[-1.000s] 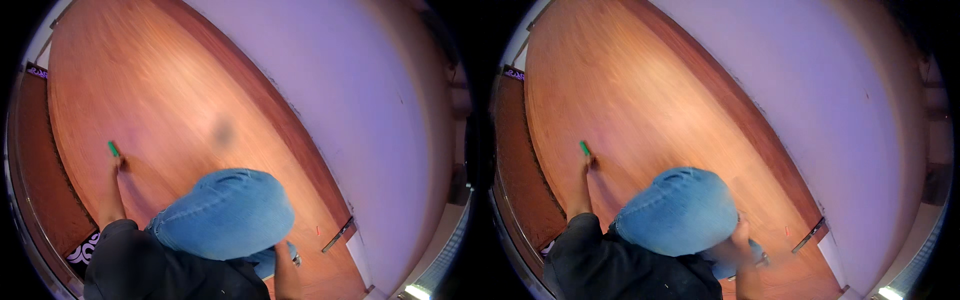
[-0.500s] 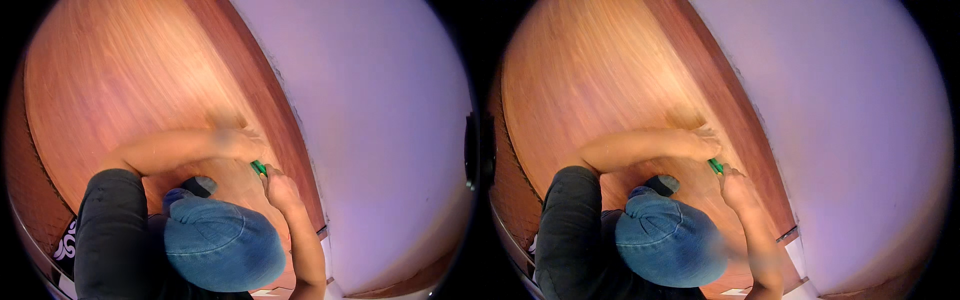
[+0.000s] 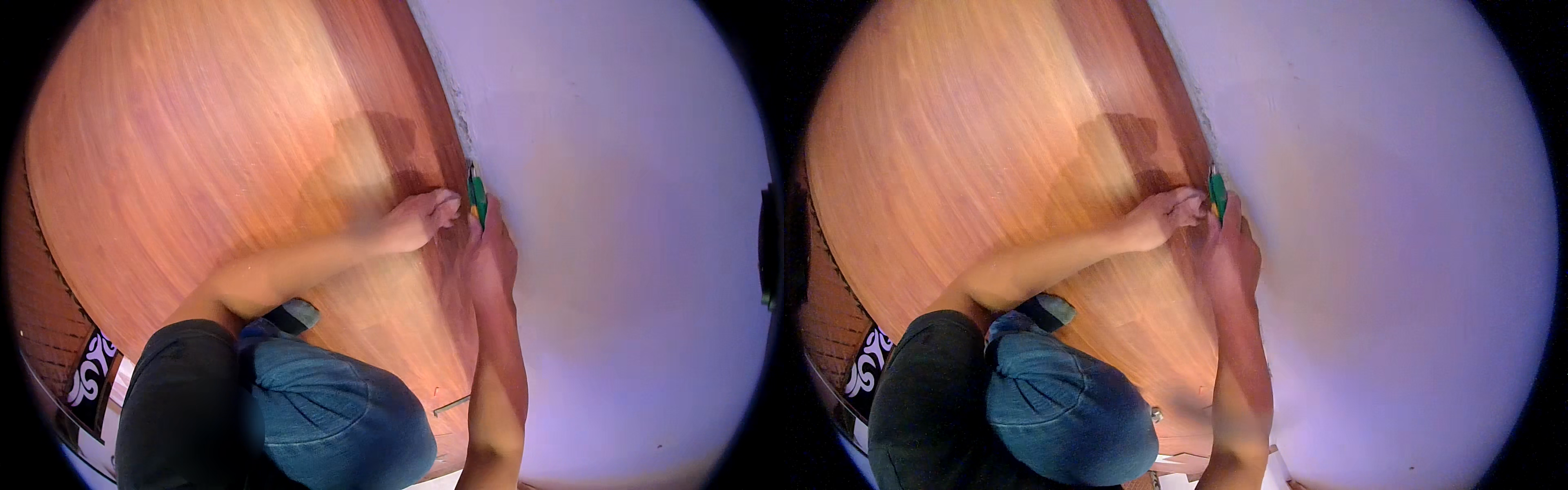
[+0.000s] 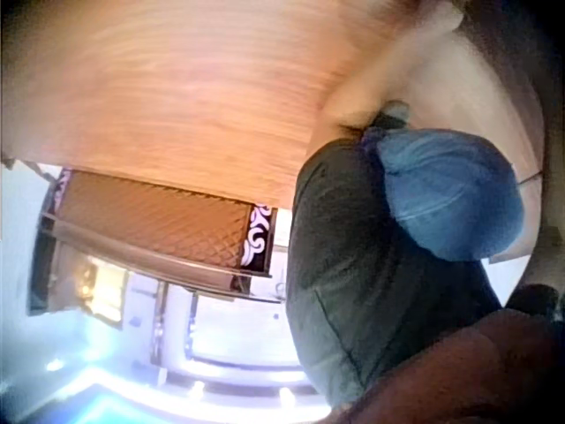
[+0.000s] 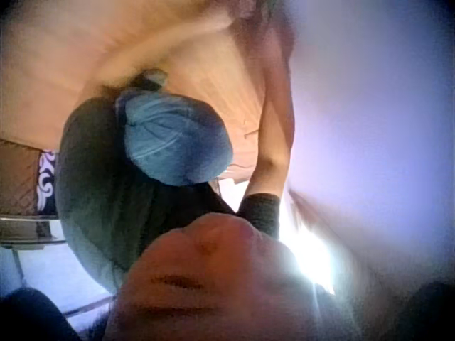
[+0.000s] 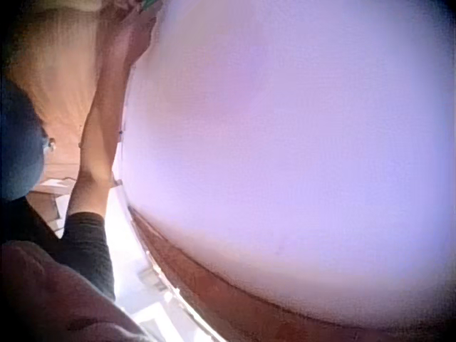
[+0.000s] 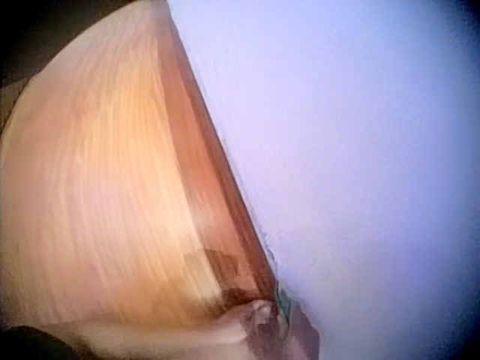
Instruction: The person cuts a wooden plank using a table saw, then carries it to the installation area. They kneel on the floor, fit the plank into place, and use a hammer and tapping block to secure it. The person also uses a utility knife to trim the plank along the wall edge.
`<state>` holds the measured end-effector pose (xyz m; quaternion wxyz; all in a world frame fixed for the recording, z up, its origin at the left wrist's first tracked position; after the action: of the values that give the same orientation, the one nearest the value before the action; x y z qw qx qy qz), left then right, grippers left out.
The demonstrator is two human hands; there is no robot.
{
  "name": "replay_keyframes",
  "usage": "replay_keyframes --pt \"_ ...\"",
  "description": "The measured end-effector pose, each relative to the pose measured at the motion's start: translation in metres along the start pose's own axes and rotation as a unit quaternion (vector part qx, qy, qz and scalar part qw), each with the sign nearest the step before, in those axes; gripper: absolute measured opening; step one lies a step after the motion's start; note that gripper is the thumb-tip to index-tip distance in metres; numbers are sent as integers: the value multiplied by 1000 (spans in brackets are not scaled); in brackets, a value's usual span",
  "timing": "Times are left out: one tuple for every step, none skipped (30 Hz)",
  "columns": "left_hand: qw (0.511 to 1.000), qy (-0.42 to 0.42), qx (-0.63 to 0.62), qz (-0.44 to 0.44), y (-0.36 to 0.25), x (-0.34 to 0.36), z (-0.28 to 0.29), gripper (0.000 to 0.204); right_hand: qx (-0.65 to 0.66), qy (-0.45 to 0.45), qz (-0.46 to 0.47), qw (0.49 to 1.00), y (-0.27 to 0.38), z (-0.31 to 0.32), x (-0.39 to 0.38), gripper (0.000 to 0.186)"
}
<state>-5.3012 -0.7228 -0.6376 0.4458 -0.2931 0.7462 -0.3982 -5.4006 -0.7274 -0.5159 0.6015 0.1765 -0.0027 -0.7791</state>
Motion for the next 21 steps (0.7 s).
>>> replay_keyframes --pt "998 -2 -57 -7 -2 10 -5 39 -36 3 -20 999 2 0 10 44" --pt "993 -4 -114 -14 -3 19 -6 41 -49 2 -12 999 8 1 19 46" --pt "991 0 -133 -13 -5 25 -7 41 -62 2 -5 998 12 1 27 49" --pt "988 6 -152 -12 -10 32 -8 41 -77 1 0 997 13 0 32 51" --pt "985 11 -172 -11 -16 36 -9 42 -90 -6 -1 996 10 -3 35 50" --pt "984 9 -179 -5 -16 40 -8 42 -102 -12 -1 995 7 -7 37 49" --pt "982 7 -187 2 -15 43 -7 42 -115 -19 0 993 5 -10 39 49" --pt "981 6 -195 8 -14 45 -7 42 -115 -30 8 993 5 -10 40 46" --pt "978 7 -210 20 -13 45 -7 42 -114 -42 17 992 7 -10 41 43" --pt "974 8 -224 31 -11 45 -7 42 -114 -54 25 992 8 -10 41 41" --pt "970 10 -238 42 -10 45 -7 42 -116 -52 26 991 9 -11 42 41" --pt "969 19 -243 42 -10 46 -7 42 -119 -50 28 991 10 -11 42 41" --pt "968 27 -247 42 -9 48 -7 42 -121 -48 29 991 12 -11 42 42" --pt "966 36 -251 42 -9 49 -7 43 -132 -41 26 990 14 -11 42 42" --pt "967 36 -249 47 -8 49 -8 43 -143 -34 22 989 15 -10 43 42" --pt "967 36 -248 53 -7 50 -9 43 -154 -27 19 987 16 -11 43 42" --pt "967 36 -246 58 -6 50 -10 44 -161 -25 18 986 15 -11 42 42" --pt "967 39 -246 60 -6 51 -11 44 -167 -24 18 985 15 -12 42 42" --pt "966 42 -246 61 -6 51 -12 43 -174 -22 18 984 14 -12 42 42" --pt "966 45 -246 63 -7 51 -12 43 -164 -26 21 986 13 -12 41 42" --pt "970 46 -233 62 -6 51 -12 43 -154 -31 24 987 12 -12 40 42"
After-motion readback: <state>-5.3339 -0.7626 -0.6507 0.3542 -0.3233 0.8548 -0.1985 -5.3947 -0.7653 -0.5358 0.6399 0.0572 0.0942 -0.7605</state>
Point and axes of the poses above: each hand's wrist, its own x-axis towards the middle knuckle, its own z-axis out of the back of the hand, y = z × x, the point moved 8 cm from there along x, towards the middle knuckle, and after that the axes turned 9 degrees about -y, right-handed, at the moved point
